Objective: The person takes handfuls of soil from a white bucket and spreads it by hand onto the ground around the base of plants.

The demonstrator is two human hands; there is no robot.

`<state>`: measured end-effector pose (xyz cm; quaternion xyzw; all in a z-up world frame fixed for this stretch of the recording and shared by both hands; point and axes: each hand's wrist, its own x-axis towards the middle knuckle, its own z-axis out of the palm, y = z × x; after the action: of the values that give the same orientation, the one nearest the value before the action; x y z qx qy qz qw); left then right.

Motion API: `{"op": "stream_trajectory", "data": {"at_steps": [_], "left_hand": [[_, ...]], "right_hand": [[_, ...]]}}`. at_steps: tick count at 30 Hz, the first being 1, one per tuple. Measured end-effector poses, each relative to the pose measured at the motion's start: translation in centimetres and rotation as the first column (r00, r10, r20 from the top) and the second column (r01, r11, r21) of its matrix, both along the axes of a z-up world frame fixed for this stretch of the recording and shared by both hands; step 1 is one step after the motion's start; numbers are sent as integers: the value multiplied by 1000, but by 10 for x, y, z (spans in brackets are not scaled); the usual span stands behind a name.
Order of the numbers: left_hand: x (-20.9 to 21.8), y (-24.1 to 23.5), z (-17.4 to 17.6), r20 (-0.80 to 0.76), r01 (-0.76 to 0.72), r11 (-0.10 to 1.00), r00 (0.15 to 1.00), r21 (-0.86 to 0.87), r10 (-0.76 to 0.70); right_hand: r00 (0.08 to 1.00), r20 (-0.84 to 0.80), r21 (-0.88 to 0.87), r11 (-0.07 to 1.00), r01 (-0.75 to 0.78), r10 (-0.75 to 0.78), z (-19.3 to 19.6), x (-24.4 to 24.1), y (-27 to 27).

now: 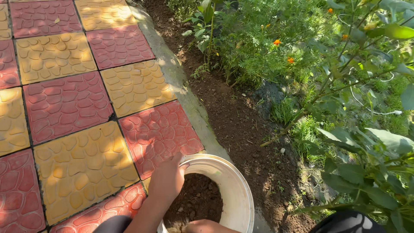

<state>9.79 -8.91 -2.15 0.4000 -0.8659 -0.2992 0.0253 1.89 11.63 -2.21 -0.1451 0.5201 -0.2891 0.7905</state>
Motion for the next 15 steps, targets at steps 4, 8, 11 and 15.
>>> {"op": "stream_trajectory", "data": {"at_steps": [4,8,11,15], "left_hand": [[-6,3,27,153,-52,994,987,95,37],[-32,14,29,0,78,958,997,-275,-82],[-62,13,14,-207,147,907,948,-394,-243],[-81,19,25,-30,220,959,973,-178,-229]], "right_hand": [[872,-393,-194,901,-389,292,-32,-19,-5],[964,-264,78,995,62,-40,-12,-31,-11],[953,-87,130,946,298,-289,8,-64,-13],[876,-185,164,865,474,-445,32,-140,-20]]}}
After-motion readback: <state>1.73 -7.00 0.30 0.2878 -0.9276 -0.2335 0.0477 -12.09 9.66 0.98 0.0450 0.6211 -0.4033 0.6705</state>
